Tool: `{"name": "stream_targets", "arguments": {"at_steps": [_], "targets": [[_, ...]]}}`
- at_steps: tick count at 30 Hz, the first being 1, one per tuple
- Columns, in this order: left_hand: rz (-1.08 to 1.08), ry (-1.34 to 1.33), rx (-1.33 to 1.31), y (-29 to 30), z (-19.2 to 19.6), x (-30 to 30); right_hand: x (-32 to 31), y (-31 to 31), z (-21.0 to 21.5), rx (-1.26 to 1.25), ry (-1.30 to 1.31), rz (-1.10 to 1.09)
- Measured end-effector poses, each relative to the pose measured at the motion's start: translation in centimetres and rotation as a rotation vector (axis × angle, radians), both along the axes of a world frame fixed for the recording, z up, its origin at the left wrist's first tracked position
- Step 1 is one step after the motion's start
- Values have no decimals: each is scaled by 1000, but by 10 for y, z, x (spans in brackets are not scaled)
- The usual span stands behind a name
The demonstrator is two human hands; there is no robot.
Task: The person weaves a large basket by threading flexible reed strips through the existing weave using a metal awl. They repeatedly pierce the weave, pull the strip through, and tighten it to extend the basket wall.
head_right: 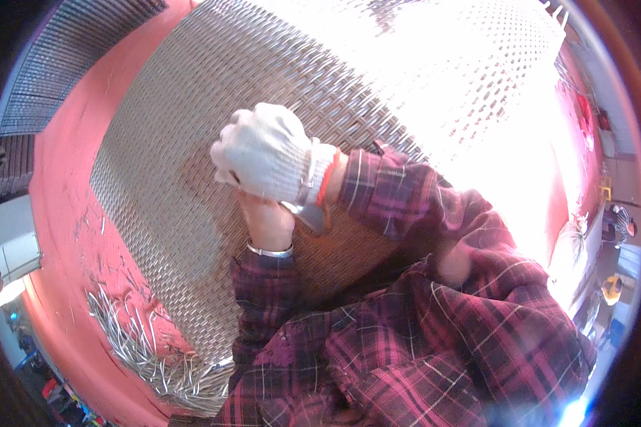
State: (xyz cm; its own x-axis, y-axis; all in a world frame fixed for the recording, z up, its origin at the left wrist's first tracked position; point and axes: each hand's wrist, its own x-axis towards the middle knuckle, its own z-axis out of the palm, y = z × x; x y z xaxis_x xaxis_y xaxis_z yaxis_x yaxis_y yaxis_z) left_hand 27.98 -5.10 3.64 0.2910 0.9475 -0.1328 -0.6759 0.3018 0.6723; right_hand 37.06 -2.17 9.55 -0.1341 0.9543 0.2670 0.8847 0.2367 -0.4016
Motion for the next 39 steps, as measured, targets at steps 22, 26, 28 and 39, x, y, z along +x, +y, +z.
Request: {"name": "stream_targets", "arguments": {"at_steps": [22,26,28,39], "targets": [[-230,-176,19,9,53,-45,54,5,57,-201,93,93],[28,-19,-224,7,52,-18,-65,-4,101,-440,6,453],[27,-22,-241,7,47,-14,-83,-5,90,-374,43,487],[8,-226,-159,14,75,-157,39,3,-3,14,80,240]]}}
